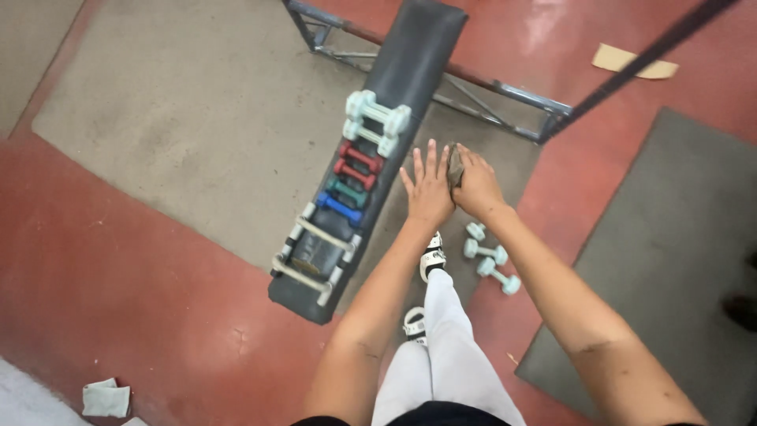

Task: Cleaning various small dumbbells with a cloth in a gym environment.

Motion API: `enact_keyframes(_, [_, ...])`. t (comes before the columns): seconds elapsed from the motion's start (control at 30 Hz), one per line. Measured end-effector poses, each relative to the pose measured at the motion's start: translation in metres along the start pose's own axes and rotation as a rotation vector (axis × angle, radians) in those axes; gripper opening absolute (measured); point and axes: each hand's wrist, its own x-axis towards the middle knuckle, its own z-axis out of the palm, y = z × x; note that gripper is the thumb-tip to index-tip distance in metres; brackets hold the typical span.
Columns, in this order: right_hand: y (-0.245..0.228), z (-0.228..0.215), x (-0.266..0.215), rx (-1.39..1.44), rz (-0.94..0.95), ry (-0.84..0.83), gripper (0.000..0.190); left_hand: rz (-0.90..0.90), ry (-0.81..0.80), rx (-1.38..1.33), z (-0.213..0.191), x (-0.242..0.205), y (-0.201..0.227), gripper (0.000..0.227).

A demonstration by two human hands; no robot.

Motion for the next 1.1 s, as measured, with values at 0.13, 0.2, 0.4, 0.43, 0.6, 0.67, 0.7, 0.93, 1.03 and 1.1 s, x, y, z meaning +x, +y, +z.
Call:
enact_keyframes(0.13, [0.012,-0.032,-0.074,0.046,0.088,0.057,0.083,0.084,-0.044,-0.008,-0.007,-0.052,0.057,0.092])
enact_keyframes(0.2, [0.028,-0.053,-0.104,0.037,0.156,0.057,0.081,0.111,-0.104,-0.021,-0.005,-0.068,0.086,0.091])
enact_keyframes(0.4, [0.082,-0.099,-0.186,0.005,0.075,0.043,0.081,0.193,-0.130,0.015,0.033,-0.115,0.151,0.084])
enact_keyframes(0.43, [0.093,-0.100,-0.195,-0.004,0.084,0.016,0.080,0.186,-0.161,0.018,0.043,-0.119,0.160,0.086])
enact_keyframes(0.6, [0.172,-0.076,-0.225,-0.076,0.306,-0.229,0.085,0.161,-0.232,-0.002,0.145,-0.132,0.182,0.088])
enact_keyframes(0.67, [0.235,-0.027,-0.251,-0.012,0.197,-0.080,0.079,0.193,-0.218,0.052,0.212,-0.138,0.178,0.087])
enact_keyframes(0.7, [0.245,-0.013,-0.274,-0.008,0.213,-0.105,0.079,0.181,-0.244,0.043,0.237,-0.158,0.176,0.087])
enact_keyframes(0.93, [0.380,0.122,-0.313,-0.086,0.384,-0.374,0.090,0.120,-0.373,0.115,0.412,-0.170,0.107,0.069])
enact_keyframes(1.03, [0.416,0.195,-0.335,-0.056,0.476,-0.428,0.084,0.190,-0.447,0.228,0.541,-0.214,0.028,0.052])
enact_keyframes(1.1, [0.440,0.231,-0.314,-0.052,0.487,-0.371,0.079,0.269,-0.440,0.295,0.628,-0.206,-0.018,0.045])
